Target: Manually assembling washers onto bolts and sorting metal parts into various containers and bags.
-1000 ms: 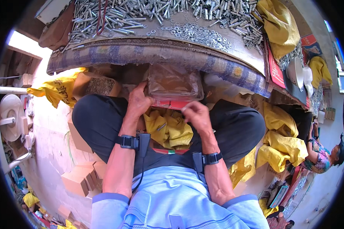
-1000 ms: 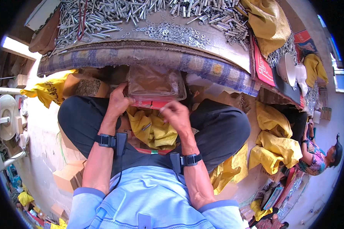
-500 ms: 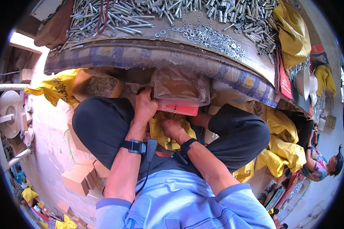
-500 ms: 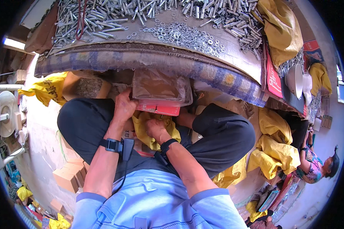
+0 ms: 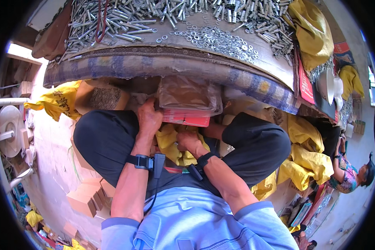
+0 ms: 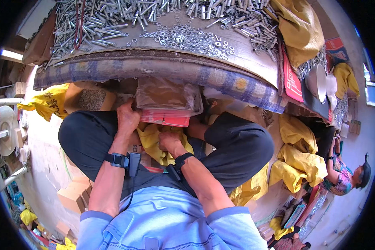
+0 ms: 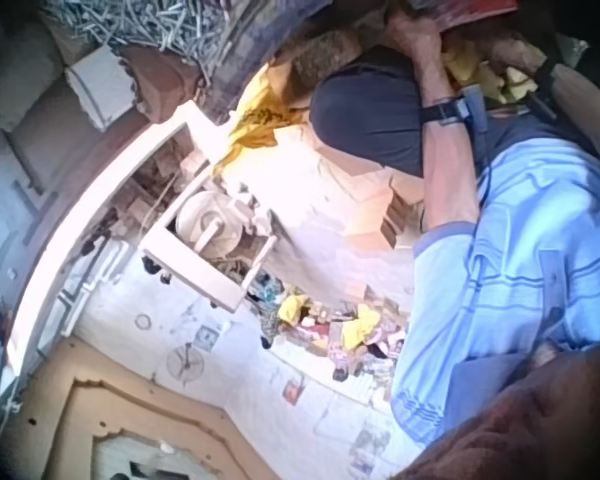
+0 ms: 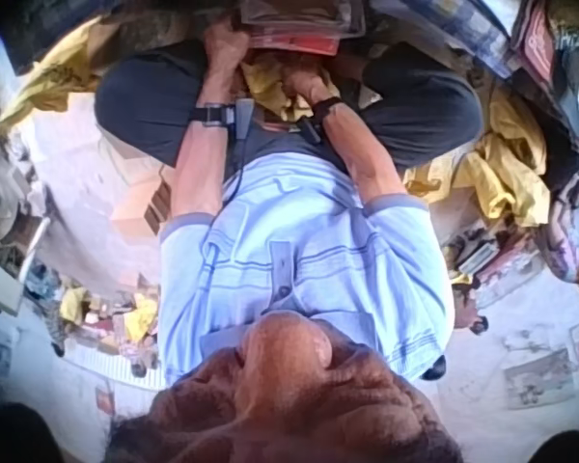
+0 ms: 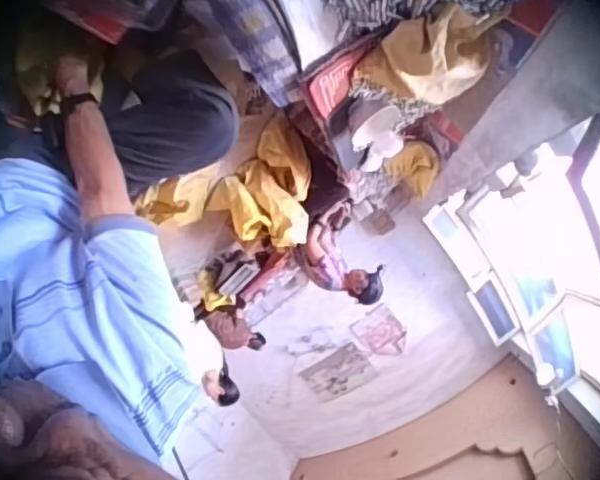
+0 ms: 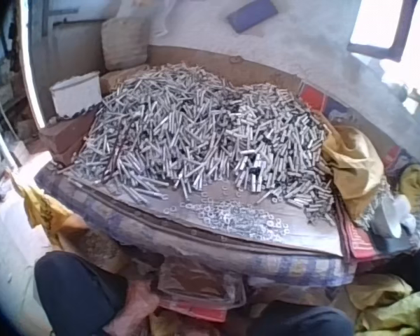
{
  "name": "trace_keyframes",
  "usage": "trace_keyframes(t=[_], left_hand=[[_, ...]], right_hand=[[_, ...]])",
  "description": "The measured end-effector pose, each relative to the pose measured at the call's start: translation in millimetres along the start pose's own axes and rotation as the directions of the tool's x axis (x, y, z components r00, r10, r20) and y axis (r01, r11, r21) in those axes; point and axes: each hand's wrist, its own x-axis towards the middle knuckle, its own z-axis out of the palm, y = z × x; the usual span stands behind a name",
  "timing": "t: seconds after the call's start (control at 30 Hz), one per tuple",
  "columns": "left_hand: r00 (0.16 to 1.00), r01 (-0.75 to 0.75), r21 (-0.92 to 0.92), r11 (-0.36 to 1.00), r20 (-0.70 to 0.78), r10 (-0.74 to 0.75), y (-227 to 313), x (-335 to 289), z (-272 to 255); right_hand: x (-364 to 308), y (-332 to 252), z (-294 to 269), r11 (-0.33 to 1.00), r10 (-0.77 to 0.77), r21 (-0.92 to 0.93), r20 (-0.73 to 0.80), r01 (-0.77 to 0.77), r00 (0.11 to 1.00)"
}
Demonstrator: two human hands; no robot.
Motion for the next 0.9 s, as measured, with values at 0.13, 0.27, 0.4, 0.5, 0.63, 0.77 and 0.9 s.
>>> trace_keyframes(t=[0.13, 0.27, 0.4, 0.5, 0.63, 0.77, 0.9], left_hand=[[1.0, -0.024, -0.013, 1.0, -0.002, 0.024, -8.1, 3.1, -0.8], [0.999, 0.046, -0.091, 0.995, -0.023, -0.048, -17.4, 5.3, 8.6], [0.993, 0.102, -0.083, 0.991, -0.046, -0.106, -15.3, 3.3, -3.9], [0.994, 0.106, -0.102, 0.989, -0.025, -0.109, -12.4, 3.5, 0.5], [0.997, 0.054, -0.108, 0.993, -0.043, -0.059, -25.4, 5.3, 6.0], [0.995, 0.102, -0.13, 0.986, 0.0, -0.103, -18.6, 2.9, 0.0], [0.994, 0.105, -0.142, 0.984, 0.034, -0.101, -9.2, 5.8, -4.6]], right_hand=[[-10.0, -3.7, -14.9, 0.999, -0.022, 0.049, 0.052, 0.019, 0.998], [-32.1, 13.5, -38.0, 0.96, -0.239, 0.133, -0.065, 0.246, 0.969], [-101.2, -19.9, -124.6, 0.586, -0.216, 0.777, -0.126, 0.232, 0.968], [-113.2, -27.9, -158.5, 0.421, -0.134, 0.804, -0.403, 0.42, 0.905], [-106.7, -18.2, -171.8, 0.687, 0.214, 0.606, -0.697, 0.401, 0.685], [-95.2, 15.3, -160.8, 0.854, 0.341, 0.485, -0.796, 0.189, 0.5], [-64.8, 50.0, -141.4, 0.906, 0.297, 0.412, -0.781, 0.096, 0.549]])
